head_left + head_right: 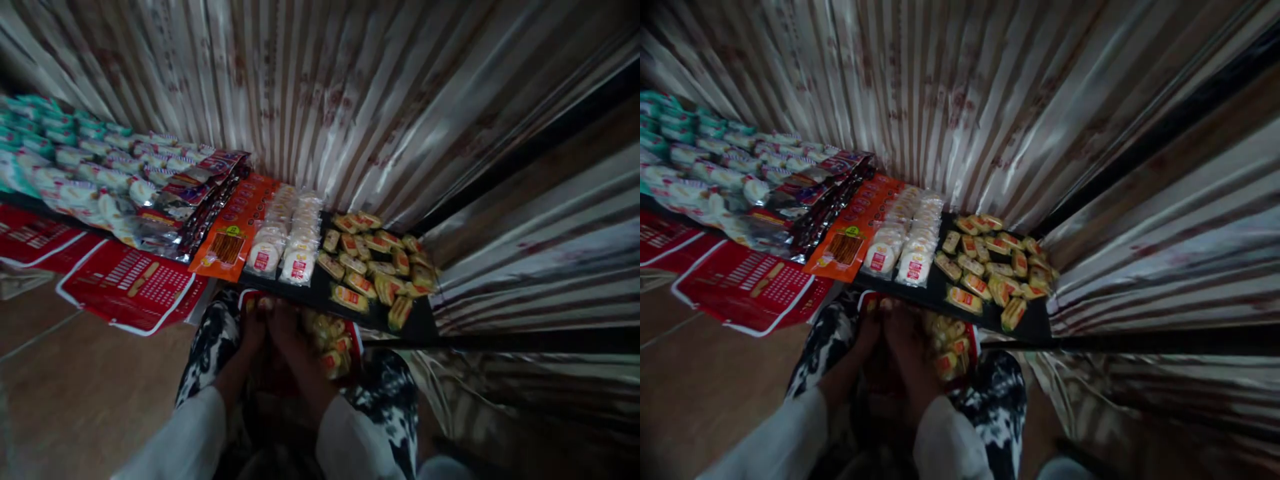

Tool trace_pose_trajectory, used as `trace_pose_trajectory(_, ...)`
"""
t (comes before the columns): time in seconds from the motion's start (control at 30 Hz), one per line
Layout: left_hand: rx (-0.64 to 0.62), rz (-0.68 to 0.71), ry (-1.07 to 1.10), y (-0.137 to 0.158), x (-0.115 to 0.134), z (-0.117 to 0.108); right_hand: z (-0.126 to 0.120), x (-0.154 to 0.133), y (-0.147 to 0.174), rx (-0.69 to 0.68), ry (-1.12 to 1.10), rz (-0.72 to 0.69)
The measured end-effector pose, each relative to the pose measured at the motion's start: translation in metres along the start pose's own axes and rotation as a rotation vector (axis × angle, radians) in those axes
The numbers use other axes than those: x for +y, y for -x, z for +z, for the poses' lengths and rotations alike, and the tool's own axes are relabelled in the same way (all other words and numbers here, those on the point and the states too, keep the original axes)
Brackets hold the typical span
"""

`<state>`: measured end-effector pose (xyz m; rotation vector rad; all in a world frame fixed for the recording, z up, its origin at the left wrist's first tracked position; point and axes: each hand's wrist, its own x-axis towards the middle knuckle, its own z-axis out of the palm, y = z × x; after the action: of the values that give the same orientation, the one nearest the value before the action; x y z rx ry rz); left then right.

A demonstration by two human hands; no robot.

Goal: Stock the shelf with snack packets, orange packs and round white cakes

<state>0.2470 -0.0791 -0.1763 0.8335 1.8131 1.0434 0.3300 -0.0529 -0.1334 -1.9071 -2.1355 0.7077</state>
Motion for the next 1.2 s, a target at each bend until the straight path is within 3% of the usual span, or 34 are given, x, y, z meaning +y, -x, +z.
trace_pose_trajectory(0.17,0.136,0.120,-0.048,0.019,0.013,-0.006,-0.014,0.005,0.022,0.083,-0.336,0.110)
trace_pose_trajectory(0.23,0.122,0.153,-0.057,0.028,0.018,-0.009,-0.021,0.007,0.033,0.121,-0.428,0.108)
trace_pose_trajectory(0.4,-0.014,0.033,-0.027,0.052,0.034,-0.020,-0.037,0.011,0.057,0.145,-0.450,0.065)
trace_pose_trajectory(0.63,0.105,0.135,-0.006,0.073,0.057,-0.031,-0.062,0.007,0.073,0.187,-0.448,-0.034)
trace_pose_trajectory(0.87,0.172,0.382,-0.003,0.066,0.106,-0.031,-0.097,-0.005,0.054,0.358,-0.451,-0.069)
trace_pose_trajectory(1.0,0.138,0.483,-0.028,0.056,0.133,-0.022,-0.116,-0.003,0.032,0.427,-0.423,-0.047)
trace_pose_trajectory(1.2,0.084,0.531,-0.108,0.038,0.141,-0.002,-0.128,0.002,0.006,0.392,-0.358,0.035)
